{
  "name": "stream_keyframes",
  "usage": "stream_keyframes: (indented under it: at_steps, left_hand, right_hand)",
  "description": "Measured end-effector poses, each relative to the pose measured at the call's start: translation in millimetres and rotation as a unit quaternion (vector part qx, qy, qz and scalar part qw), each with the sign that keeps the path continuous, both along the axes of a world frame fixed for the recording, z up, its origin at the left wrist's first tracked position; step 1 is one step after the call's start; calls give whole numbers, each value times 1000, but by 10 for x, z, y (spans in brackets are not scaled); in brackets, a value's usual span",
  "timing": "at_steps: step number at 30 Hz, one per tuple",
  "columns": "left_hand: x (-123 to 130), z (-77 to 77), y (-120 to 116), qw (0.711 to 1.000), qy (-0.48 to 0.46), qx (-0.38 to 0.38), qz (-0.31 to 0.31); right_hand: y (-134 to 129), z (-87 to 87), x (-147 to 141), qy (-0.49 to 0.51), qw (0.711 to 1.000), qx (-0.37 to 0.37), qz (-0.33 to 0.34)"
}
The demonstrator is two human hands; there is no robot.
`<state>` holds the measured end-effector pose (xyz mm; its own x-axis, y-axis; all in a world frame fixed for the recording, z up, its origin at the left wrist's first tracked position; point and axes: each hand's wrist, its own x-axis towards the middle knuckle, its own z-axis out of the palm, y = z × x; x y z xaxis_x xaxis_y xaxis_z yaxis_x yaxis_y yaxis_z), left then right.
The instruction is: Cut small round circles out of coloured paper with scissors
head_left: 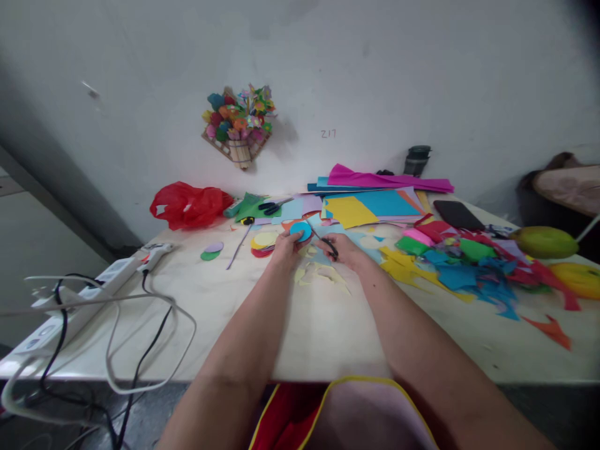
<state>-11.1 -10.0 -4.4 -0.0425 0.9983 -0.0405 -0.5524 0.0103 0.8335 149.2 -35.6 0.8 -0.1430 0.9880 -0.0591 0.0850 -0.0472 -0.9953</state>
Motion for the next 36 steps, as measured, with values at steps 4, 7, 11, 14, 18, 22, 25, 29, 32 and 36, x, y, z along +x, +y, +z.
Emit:
stream_keyframes:
  at_steps: [4, 7, 11, 14, 18, 22, 25, 29, 32, 36]
  left_hand:
    - [-8, 14, -12, 1000, -7, -2, -1]
    - [-13, 12, -9, 1000, -9, -1, -2]
    - [-25, -9, 16, 1000, -12, -6, -5]
    - [-31, -27, 34, 1000, -25, -3, -6]
    - [-22, -30, 31, 1000, -27, 1, 4]
    - [-14, -13, 13, 1000, -11, 1, 13]
    - [-18, -8, 16, 1000, -11, 0, 15]
    - [-26, -23, 38, 1000, -17, -7, 15]
    - [-29, -31, 43, 1000, -15, -7, 16]
    - [-25, -15, 26, 1000, -5, -8, 18]
  right_hand:
    - [11, -6, 1, -1, 1000, 0, 0]
    - [2, 7, 0, -2, 1000, 4, 4]
    - [-21, 32, 1, 0, 1000, 0, -1]
    - [-29, 44, 2, -3, 1000, 3, 0]
    - [-28, 53, -2, -7, 1000, 1, -6]
    - [-33, 65, -3, -10, 1000, 1, -6]
    - [-33, 60, 2, -14, 1000, 7, 2]
    - [-20, 36, 9, -19, 1000, 21, 7]
    - [-21, 35, 9, -19, 1000, 18, 10]
    - [-47, 66, -4, -11, 1000, 6, 11]
